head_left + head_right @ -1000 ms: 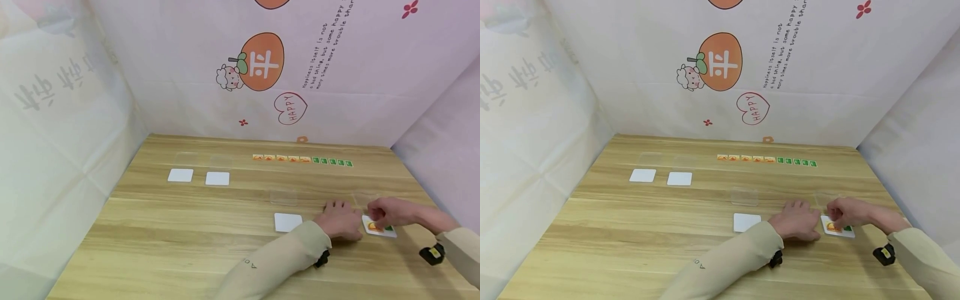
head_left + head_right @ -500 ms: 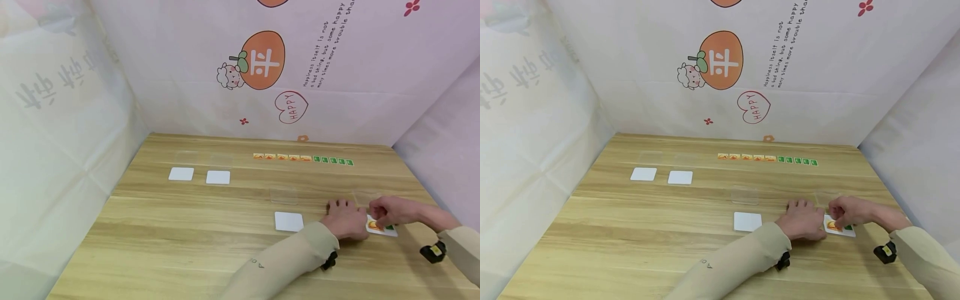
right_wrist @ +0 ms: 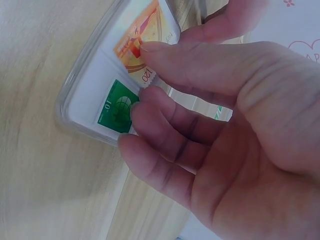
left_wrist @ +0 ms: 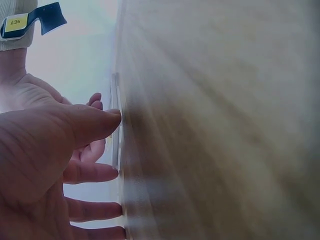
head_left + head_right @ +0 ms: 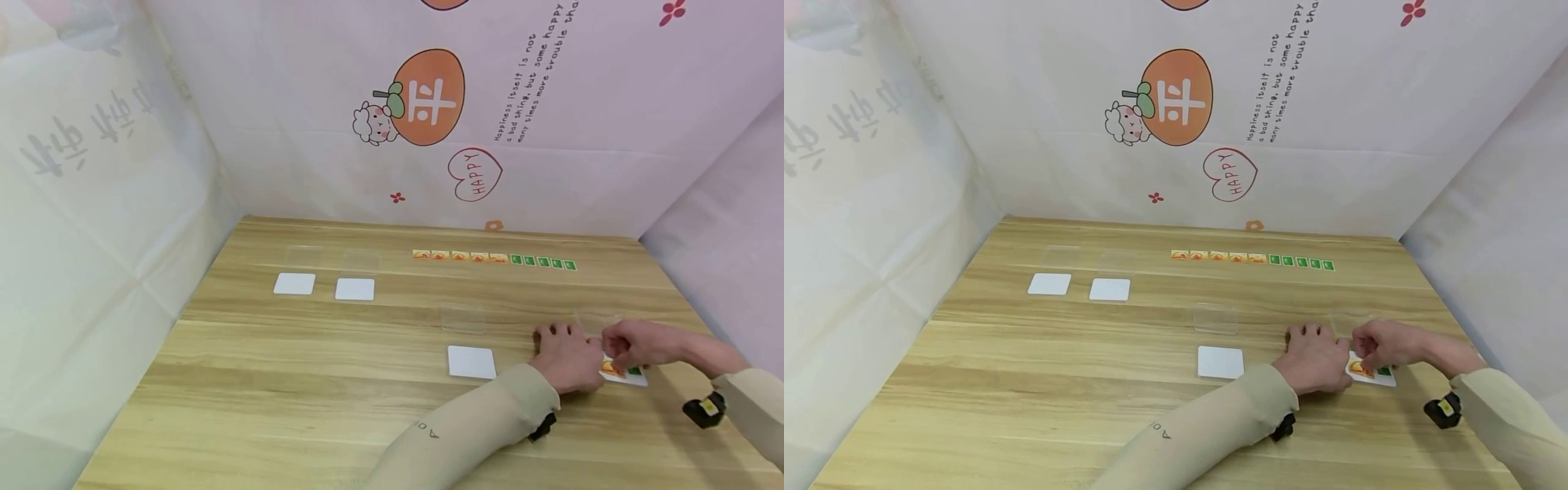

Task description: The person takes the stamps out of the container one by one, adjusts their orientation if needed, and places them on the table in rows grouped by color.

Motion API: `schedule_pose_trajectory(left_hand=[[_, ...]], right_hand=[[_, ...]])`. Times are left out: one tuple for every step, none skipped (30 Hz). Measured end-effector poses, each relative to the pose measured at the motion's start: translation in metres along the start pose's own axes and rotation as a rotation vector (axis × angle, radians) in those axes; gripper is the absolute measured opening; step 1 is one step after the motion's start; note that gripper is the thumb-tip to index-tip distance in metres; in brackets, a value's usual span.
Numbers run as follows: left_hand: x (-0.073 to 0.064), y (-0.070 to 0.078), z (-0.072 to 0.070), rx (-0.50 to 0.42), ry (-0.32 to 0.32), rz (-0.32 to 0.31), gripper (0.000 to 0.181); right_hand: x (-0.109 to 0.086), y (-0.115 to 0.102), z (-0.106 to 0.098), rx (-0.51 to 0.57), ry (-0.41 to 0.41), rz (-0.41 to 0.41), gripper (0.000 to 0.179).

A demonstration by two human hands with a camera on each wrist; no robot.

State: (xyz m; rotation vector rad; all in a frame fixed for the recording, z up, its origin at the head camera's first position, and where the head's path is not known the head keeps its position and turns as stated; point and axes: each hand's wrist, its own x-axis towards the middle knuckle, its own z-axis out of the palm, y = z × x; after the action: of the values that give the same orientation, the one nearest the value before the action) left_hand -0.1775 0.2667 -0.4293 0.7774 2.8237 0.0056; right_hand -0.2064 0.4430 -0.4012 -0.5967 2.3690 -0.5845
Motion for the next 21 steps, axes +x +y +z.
schedule_pose_trajectory(left_hand=[[-0.0003, 0.0002, -0.0001, 0.003, -0.002, -0.001, 0.039], [-0.0006, 0.0003, -0.0003, 0.007, -0.005, -0.002, 0.039], [-0.001, 0.0004, -0.0005, 0.011, -0.007, -0.002, 0.04], [-0.0012, 0.0005, -0.0006, 0.015, -0.011, -0.002, 0.04], [-0.0014, 0.0006, -0.0008, 0.018, -0.013, -0.002, 0.04], [-0.0013, 0.0007, -0.0009, 0.021, -0.015, -0.001, 0.041], [-0.0011, 0.0006, -0.001, 0.022, -0.016, 0.0, 0.041], [-0.0007, 0.0009, -0.0008, 0.024, -0.016, 0.0, 0.041], [-0.0007, 0.0007, -0.0011, 0.026, -0.014, 0.003, 0.04], [-0.0006, 0.0007, -0.0013, 0.029, -0.013, 0.005, 0.04], [-0.0005, 0.0006, -0.0015, 0.034, -0.015, 0.006, 0.04], [-0.0005, 0.0004, -0.0018, 0.036, -0.014, 0.007, 0.041], [-0.0006, 0.0001, -0.0021, 0.036, -0.015, 0.008, 0.04], [-0.0009, 0.0, -0.0027, 0.038, -0.017, 0.007, 0.04], [-0.0011, -0.0005, -0.0036, 0.038, -0.02, 0.008, 0.041], [-0.001, -0.0007, -0.004, 0.036, -0.023, 0.007, 0.041], [-0.001, -0.001, -0.0044, 0.036, -0.027, 0.008, 0.041], [-0.0011, -0.0013, -0.005, 0.033, -0.029, 0.008, 0.041], [-0.0012, -0.0016, -0.0057, 0.032, -0.034, 0.006, 0.041], [-0.0013, -0.0019, -0.0063, 0.033, -0.04, 0.005, 0.041], [-0.0013, -0.0021, -0.0067, 0.032, -0.044, 0.004, 0.041]], right_hand=[[0.0001, 0.0, 0.0003, 0.0, 0.0, 0.001, 0.014], [0.0003, 0.0001, 0.0006, 0.001, 0.0, 0.004, 0.014], [0.0005, 0.0003, 0.001, 0.002, -0.002, 0.007, 0.013], [0.0008, 0.0005, 0.0012, 0.004, -0.004, 0.01, 0.013], [0.001, 0.0009, 0.0015, 0.009, -0.005, 0.014, 0.013], [0.001, 0.0014, 0.0016, 0.014, -0.006, 0.015, 0.013], [0.0009, 0.0018, 0.0016, 0.019, -0.007, 0.014, 0.012], [0.0009, 0.0021, 0.0015, 0.022, -0.007, 0.016, 0.012], [0.0006, 0.0021, 0.0013, 0.026, -0.006, 0.015, 0.012], [0.0002, 0.0021, 0.001, 0.032, -0.005, 0.012, 0.012], [-0.0001, 0.002, 0.0007, 0.038, -0.003, 0.008, 0.012], [-0.0005, 0.0017, 0.0003, 0.043, -0.002, 0.002, 0.012], [-0.0009, 0.0013, -0.0002, 0.049, -0.001, -0.004, 0.012], [-0.0012, 0.0011, -0.0008, 0.055, -0.002, -0.012, 0.012], [-0.0018, 0.0009, -0.0015, 0.063, -0.001, -0.024, 0.012], [-0.0024, 0.0009, -0.0023, 0.071, -0.002, -0.035, 0.011], [-0.0029, 0.0008, -0.0031, 0.08, -0.004, -0.044, 0.011], [-0.0035, 0.0006, -0.0039, 0.089, -0.006, -0.054, 0.011], [-0.004, 0.0005, -0.0046, 0.096, -0.008, -0.061, 0.011], [-0.0045, 0.0002, -0.0053, 0.105, -0.012, -0.066, 0.011], [-0.0051, -0.0002, -0.0061, 0.112, -0.015, -0.068, 0.011]])
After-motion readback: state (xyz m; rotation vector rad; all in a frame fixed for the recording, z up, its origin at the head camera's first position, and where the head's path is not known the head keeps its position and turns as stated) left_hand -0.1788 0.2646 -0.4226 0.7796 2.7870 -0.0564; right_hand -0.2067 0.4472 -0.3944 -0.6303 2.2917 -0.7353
